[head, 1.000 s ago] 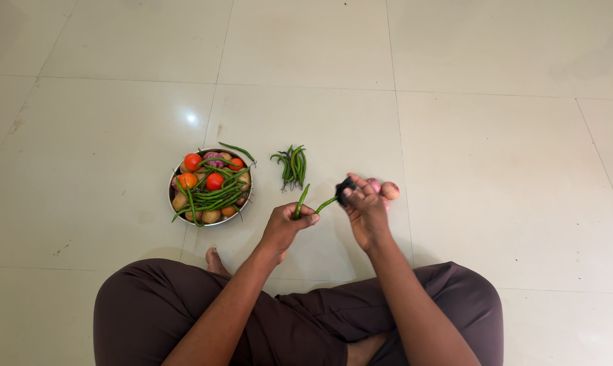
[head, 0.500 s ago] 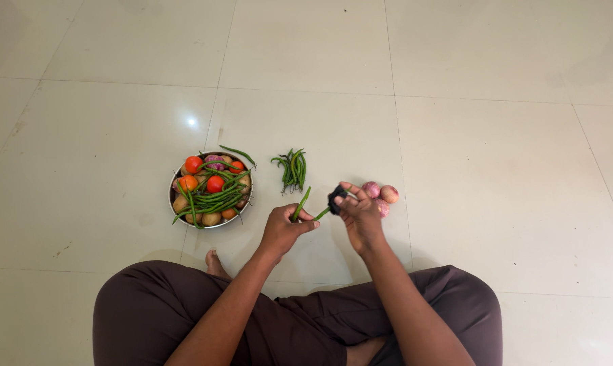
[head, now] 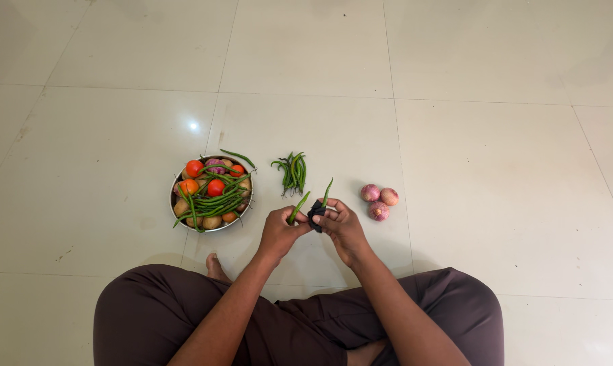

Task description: The person sits on the floor and wipes green beans with a dark cloth. They pick beans from a metal bowl containing tomatoes, potatoes, and onions, wipe each one, and place them on the floor. The person handles the vegetables one at a time and continues the wiping process throughout the clip.

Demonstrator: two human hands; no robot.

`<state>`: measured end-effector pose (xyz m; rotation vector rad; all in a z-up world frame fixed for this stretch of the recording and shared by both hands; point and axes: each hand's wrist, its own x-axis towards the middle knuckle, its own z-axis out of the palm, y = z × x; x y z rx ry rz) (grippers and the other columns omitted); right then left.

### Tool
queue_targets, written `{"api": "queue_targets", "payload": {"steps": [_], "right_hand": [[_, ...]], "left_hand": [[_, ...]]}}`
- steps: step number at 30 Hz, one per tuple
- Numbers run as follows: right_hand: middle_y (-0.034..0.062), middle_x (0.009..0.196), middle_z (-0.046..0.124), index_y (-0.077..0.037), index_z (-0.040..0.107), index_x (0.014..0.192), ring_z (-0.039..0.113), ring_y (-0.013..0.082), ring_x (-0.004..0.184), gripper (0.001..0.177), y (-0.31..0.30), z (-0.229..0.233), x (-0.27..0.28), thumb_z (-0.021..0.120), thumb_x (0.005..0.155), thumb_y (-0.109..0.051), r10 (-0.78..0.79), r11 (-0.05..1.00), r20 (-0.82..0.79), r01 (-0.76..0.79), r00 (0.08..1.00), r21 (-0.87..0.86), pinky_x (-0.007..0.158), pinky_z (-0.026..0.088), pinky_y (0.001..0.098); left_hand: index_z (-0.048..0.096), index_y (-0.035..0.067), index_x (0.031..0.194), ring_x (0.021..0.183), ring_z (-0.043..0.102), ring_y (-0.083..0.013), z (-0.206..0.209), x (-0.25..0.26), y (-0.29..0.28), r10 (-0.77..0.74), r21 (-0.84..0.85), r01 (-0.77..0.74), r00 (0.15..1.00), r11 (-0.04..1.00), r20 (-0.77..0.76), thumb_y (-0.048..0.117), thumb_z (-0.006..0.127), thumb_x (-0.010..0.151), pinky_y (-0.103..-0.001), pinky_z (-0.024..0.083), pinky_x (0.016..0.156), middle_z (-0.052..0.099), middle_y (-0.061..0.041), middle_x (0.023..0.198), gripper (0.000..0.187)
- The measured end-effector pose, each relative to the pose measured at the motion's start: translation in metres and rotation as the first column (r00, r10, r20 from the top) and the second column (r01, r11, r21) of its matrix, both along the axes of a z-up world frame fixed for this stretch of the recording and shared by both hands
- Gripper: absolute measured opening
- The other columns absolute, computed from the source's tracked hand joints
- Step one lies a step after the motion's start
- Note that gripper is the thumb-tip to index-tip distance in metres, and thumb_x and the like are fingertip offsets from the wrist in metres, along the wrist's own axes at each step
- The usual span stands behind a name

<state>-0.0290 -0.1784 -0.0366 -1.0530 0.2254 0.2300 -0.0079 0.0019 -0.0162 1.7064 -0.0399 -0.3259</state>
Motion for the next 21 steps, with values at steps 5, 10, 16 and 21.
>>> {"api": "queue_targets", "payload": {"steps": [5,10,16,21], "right_hand": [[0.005,0.095,0.07,-0.005,0.053,0.131,0.067,0.0111,0.088,0.047,-0.013,0.006,0.006,0.069,0.087,0.004,-0.117,0.99,0.016,0.115,0.993,0.076,0.08,0.053,0.0271],[0.0082,0.101,0.07,-0.004,0.05,0.131,0.07,0.0139,0.093,0.048,-0.026,0.007,0.014,0.069,0.088,0.004,-0.224,0.954,-0.005,0.221,0.975,0.202,0.087,0.056,0.0292],[0.008,0.105,0.07,-0.005,0.051,0.131,0.069,0.0135,0.098,0.048,-0.021,0.008,0.012,0.07,0.088,0.002,-0.236,0.95,0.021,0.226,0.971,0.215,0.089,0.056,0.0293],[0.0085,0.106,0.07,-0.002,0.053,0.13,0.068,0.0154,0.093,0.043,0.001,0.002,0.002,0.071,0.091,0.001,-0.059,0.984,0.025,0.054,0.998,0.172,0.084,0.055,0.0324]], "left_hand": [[0.072,0.002,0.08,0.063,0.054,-0.0071,0.005,-0.001,-0.005,-0.04,-0.048,0.039,0.999,0.998,-0.008,0.014,0.084,0.076,-0.025,0.043,0.059,0.064,0.001,0.069,0.018],[0.073,0.003,0.082,0.065,0.053,-0.007,0.011,-0.002,-0.005,-0.045,-0.058,0.041,0.997,0.997,-0.063,0.016,0.083,0.079,-0.025,0.043,0.062,0.064,0.002,0.07,0.017],[0.073,0.002,0.082,0.066,0.048,-0.007,0.006,-0.001,-0.003,-0.046,-0.101,0.039,0.997,0.994,-0.069,0.018,0.08,0.085,-0.026,0.04,0.063,0.059,0.002,0.069,0.017],[0.072,0.001,0.082,0.065,0.048,-0.0074,-0.003,0.001,-0.002,-0.07,-0.116,0.062,0.996,0.991,-0.061,0.015,0.075,0.088,-0.027,0.039,0.062,0.061,0.001,0.07,0.015]]}}
